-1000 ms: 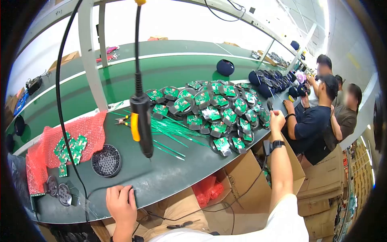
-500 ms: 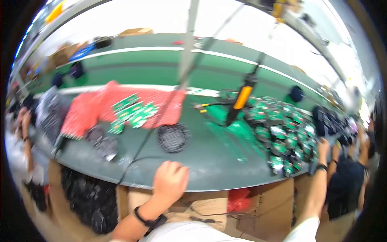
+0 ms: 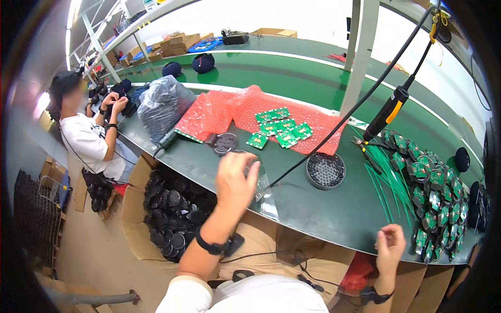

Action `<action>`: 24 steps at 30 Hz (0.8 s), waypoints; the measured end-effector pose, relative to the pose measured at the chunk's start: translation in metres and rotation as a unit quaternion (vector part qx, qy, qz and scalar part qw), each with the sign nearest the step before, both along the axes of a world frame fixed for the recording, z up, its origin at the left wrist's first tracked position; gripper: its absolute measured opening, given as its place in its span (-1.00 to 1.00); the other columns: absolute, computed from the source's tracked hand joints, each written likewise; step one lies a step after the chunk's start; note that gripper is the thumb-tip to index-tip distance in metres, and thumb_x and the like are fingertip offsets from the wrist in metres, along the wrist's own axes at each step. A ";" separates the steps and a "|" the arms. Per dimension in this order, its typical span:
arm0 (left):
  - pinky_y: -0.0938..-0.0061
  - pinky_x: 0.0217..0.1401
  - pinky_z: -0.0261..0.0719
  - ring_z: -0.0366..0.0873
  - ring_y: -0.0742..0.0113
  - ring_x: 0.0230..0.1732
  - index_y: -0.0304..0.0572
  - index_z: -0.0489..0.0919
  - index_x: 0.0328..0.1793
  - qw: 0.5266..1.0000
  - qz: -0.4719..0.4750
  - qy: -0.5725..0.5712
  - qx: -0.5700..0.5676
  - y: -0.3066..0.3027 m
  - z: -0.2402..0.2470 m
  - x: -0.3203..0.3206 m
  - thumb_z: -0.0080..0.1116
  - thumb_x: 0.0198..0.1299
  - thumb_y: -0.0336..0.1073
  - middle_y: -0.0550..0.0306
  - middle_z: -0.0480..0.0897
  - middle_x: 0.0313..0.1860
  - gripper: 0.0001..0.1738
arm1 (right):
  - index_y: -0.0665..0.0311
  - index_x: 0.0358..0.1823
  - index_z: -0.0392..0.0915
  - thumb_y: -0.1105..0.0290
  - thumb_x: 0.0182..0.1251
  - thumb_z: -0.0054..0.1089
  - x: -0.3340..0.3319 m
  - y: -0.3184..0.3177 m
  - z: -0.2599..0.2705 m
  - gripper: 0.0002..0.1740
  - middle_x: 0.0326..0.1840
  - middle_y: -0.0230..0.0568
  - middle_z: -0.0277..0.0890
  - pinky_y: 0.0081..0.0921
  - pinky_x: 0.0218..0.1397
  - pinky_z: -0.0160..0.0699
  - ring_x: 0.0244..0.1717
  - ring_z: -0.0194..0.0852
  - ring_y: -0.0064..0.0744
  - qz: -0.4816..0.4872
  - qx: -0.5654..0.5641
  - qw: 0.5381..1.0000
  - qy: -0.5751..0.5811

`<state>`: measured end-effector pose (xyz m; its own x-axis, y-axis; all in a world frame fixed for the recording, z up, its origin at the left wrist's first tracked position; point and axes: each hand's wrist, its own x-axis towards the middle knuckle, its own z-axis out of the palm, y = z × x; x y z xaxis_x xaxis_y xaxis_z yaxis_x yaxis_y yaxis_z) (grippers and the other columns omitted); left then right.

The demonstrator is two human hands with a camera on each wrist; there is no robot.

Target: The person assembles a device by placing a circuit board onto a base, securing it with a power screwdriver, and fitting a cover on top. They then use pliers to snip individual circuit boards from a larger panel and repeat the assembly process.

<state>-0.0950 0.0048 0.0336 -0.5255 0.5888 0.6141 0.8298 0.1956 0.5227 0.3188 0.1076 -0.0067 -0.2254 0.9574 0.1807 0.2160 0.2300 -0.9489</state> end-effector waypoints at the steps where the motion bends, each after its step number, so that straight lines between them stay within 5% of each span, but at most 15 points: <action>1: 0.15 0.05 0.60 0.63 0.00 -0.03 -0.21 0.73 -0.12 0.998 0.026 0.039 -0.047 -0.007 0.001 -0.014 0.47 0.15 -0.36 0.03 0.68 -0.12 -0.80 | 0.33 -0.12 0.50 0.68 0.40 0.25 -0.010 -0.002 -0.007 -0.85 -0.27 -0.43 0.44 -0.70 -0.43 0.45 -0.42 0.44 -0.71 0.009 -0.014 1.000 0.006; 6: 0.17 0.15 0.58 0.58 -0.02 0.09 -0.20 0.74 -0.12 0.983 0.008 0.064 -0.169 -0.028 -0.033 -0.046 0.57 -0.02 -0.36 0.05 0.68 -0.02 -0.69 | 0.40 -0.26 0.55 0.68 0.30 0.32 -0.041 -0.012 -0.013 -0.90 -0.34 -0.32 0.52 -0.66 -0.42 0.38 -0.45 0.45 -0.64 -0.002 0.079 0.995 -0.061; 11: 0.25 0.05 0.64 0.66 0.00 -0.03 -0.18 0.73 -0.16 0.999 -0.004 0.043 -0.011 -0.043 -0.030 -0.025 0.47 -0.13 -0.57 0.03 0.69 -0.09 -0.67 | 0.39 -0.28 0.55 0.71 0.29 0.30 -0.034 -0.014 -0.012 -0.89 -0.37 -0.38 0.49 -0.70 -0.42 0.31 -0.46 0.40 -0.71 0.021 0.102 0.990 -0.092; 15: 0.24 0.03 0.66 0.67 0.01 -0.05 -0.15 0.74 -0.19 0.979 -0.204 0.024 -0.005 -0.065 0.010 0.061 0.43 -0.21 -0.55 0.06 0.70 -0.10 -0.65 | 0.41 -0.27 0.58 0.71 0.22 0.34 -0.035 -0.013 -0.007 -0.87 -0.36 -0.28 0.56 -0.65 -0.43 0.38 -0.49 0.44 -0.62 0.029 0.093 0.992 -0.084; 18: 0.20 0.09 0.66 0.65 0.00 0.03 -0.14 0.75 -0.08 0.929 -0.363 0.038 -0.058 -0.046 -0.010 0.107 0.50 -0.23 -0.43 0.09 0.69 0.00 -0.55 | 0.39 -0.27 0.60 0.70 0.22 0.36 -0.043 -0.011 -0.006 -0.87 -0.38 -0.29 0.57 -0.66 -0.45 0.34 -0.51 0.43 -0.62 0.042 0.115 0.989 -0.087; 24: 0.23 0.25 0.60 0.57 0.04 0.27 -0.13 0.70 0.17 0.913 -0.378 0.021 -0.156 -0.001 -0.040 0.122 0.59 -0.09 -0.23 0.07 0.63 0.26 -0.39 | 0.37 -0.29 0.63 0.66 0.21 0.39 -0.039 -0.013 -0.005 -0.89 -0.36 -0.27 0.61 -0.60 -0.46 0.37 -0.50 0.52 -0.59 0.029 0.094 0.986 -0.132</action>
